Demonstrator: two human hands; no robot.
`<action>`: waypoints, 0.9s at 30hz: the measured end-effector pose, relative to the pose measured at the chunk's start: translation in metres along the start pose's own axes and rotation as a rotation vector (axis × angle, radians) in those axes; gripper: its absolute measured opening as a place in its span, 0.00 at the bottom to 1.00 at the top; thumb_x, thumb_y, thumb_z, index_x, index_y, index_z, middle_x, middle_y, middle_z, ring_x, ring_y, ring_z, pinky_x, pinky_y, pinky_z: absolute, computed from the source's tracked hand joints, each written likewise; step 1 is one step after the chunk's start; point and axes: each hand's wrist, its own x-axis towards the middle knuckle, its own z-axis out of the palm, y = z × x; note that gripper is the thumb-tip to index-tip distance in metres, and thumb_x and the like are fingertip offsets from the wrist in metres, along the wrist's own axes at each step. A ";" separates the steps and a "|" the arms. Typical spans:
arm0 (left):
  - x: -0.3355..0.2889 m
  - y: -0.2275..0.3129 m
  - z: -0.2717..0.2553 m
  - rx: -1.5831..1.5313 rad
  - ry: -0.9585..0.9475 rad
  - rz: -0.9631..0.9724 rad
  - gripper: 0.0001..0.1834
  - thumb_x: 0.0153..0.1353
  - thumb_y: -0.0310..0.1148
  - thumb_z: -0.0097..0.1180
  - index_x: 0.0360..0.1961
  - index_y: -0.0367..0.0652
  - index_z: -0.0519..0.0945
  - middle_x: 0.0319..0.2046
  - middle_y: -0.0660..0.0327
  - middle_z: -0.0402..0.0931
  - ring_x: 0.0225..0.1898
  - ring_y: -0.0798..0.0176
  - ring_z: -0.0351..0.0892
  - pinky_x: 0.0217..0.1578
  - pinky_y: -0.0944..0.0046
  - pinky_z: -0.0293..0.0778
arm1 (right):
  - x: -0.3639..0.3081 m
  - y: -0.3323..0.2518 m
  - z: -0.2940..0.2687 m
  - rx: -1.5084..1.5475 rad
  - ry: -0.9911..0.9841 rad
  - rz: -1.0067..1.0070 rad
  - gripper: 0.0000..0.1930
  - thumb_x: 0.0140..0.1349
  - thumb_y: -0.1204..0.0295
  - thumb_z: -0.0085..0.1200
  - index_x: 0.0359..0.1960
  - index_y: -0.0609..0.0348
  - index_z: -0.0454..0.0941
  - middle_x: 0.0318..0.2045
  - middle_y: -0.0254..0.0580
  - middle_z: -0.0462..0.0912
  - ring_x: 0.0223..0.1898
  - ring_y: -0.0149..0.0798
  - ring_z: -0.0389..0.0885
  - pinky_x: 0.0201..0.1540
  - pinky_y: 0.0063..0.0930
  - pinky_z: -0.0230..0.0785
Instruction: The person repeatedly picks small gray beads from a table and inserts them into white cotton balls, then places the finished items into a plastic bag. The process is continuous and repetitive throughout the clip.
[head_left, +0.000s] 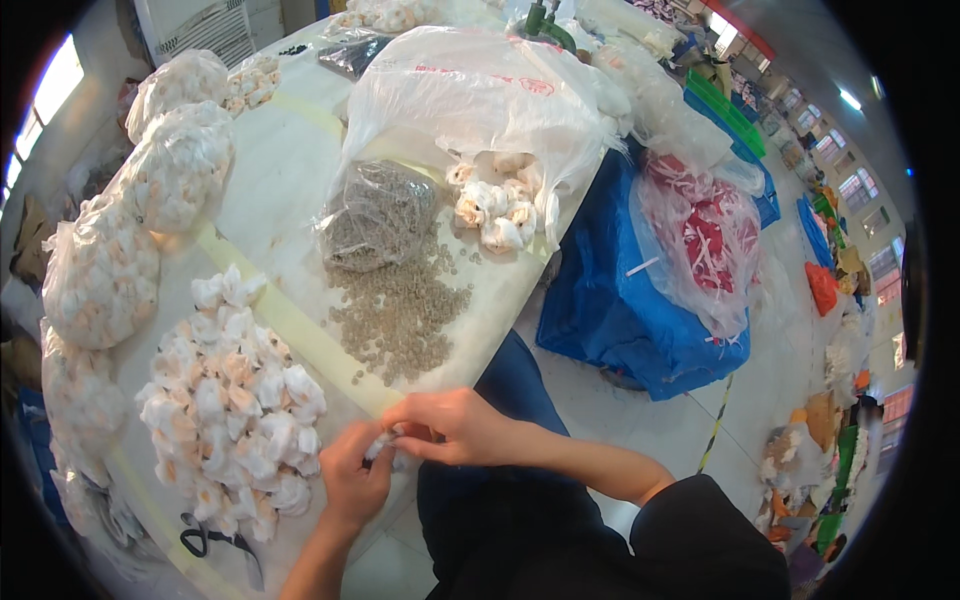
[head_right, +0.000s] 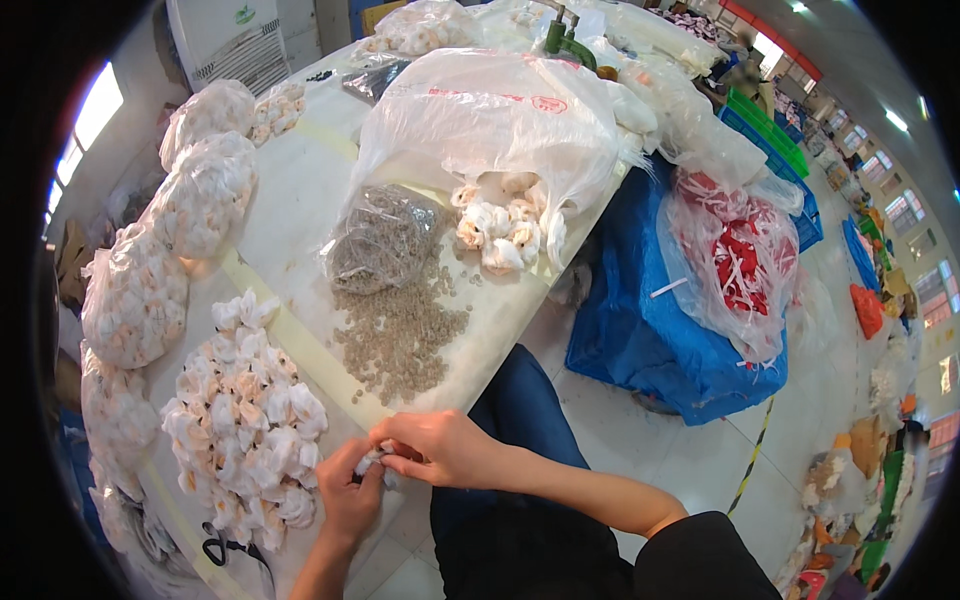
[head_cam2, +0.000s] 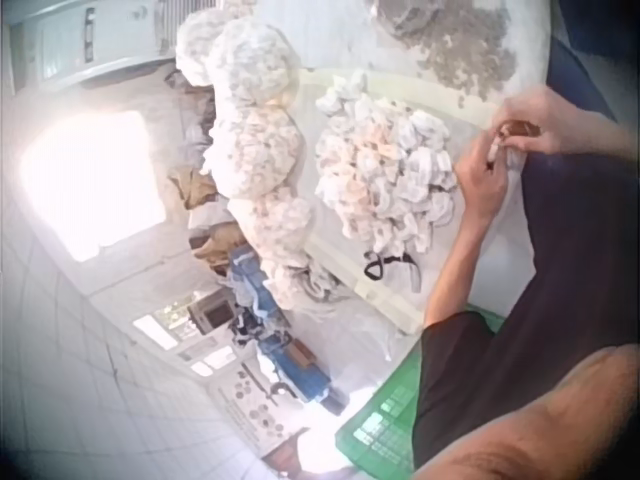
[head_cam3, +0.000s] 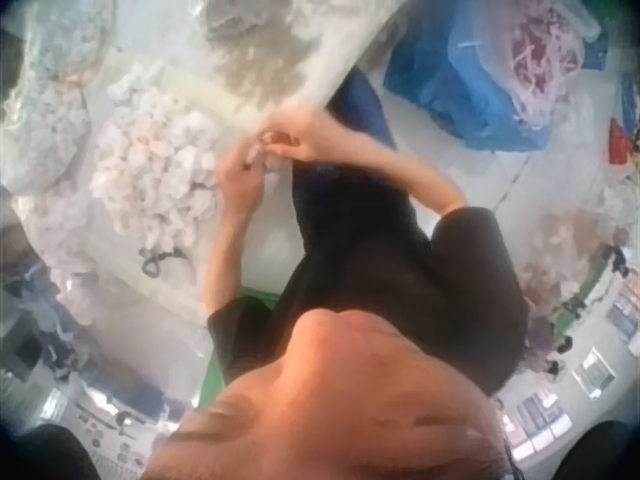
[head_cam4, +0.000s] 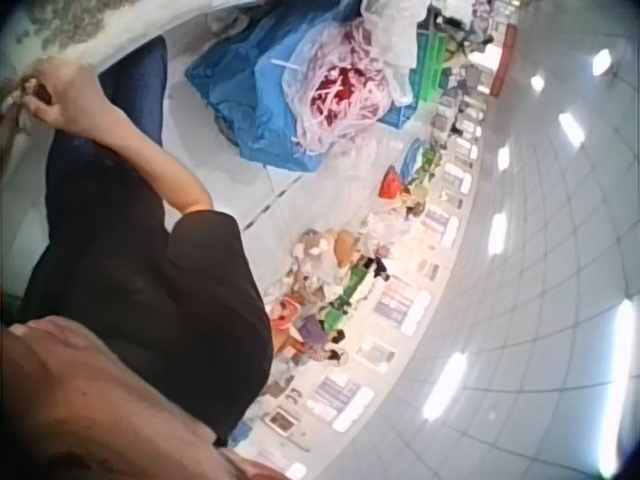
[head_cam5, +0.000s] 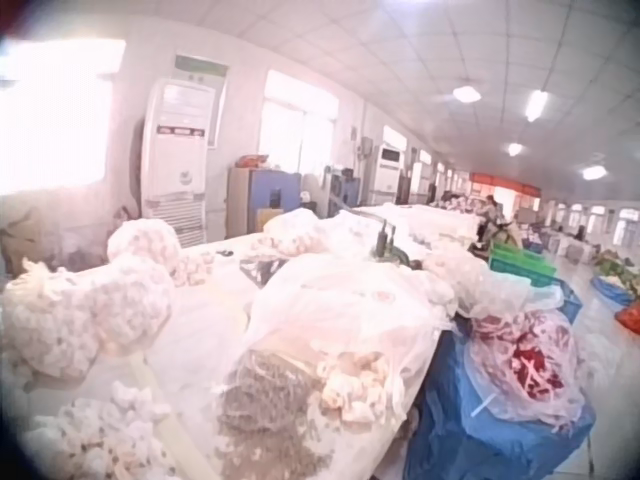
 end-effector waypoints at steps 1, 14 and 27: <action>-0.001 -0.001 -0.001 0.021 -0.015 0.001 0.09 0.58 0.21 0.66 0.41 0.36 0.84 0.27 0.52 0.78 0.23 0.55 0.77 0.24 0.61 0.70 | 0.001 0.003 0.001 -0.019 0.015 -0.042 0.13 0.64 0.74 0.66 0.49 0.55 0.82 0.33 0.38 0.85 0.26 0.36 0.83 0.30 0.30 0.75; -0.001 0.008 0.002 0.026 -0.031 -0.025 0.07 0.57 0.21 0.65 0.37 0.36 0.83 0.27 0.53 0.80 0.22 0.59 0.79 0.23 0.62 0.70 | 0.003 0.005 0.000 0.000 -0.040 -0.010 0.11 0.64 0.71 0.67 0.47 0.57 0.83 0.27 0.37 0.85 0.24 0.31 0.82 0.28 0.26 0.74; -0.007 -0.002 0.004 0.092 -0.013 0.063 0.10 0.58 0.22 0.65 0.42 0.37 0.86 0.29 0.52 0.82 0.24 0.56 0.82 0.26 0.59 0.75 | 0.002 0.000 -0.005 -0.100 -0.083 -0.076 0.09 0.64 0.66 0.66 0.41 0.52 0.80 0.22 0.36 0.80 0.25 0.40 0.82 0.30 0.35 0.74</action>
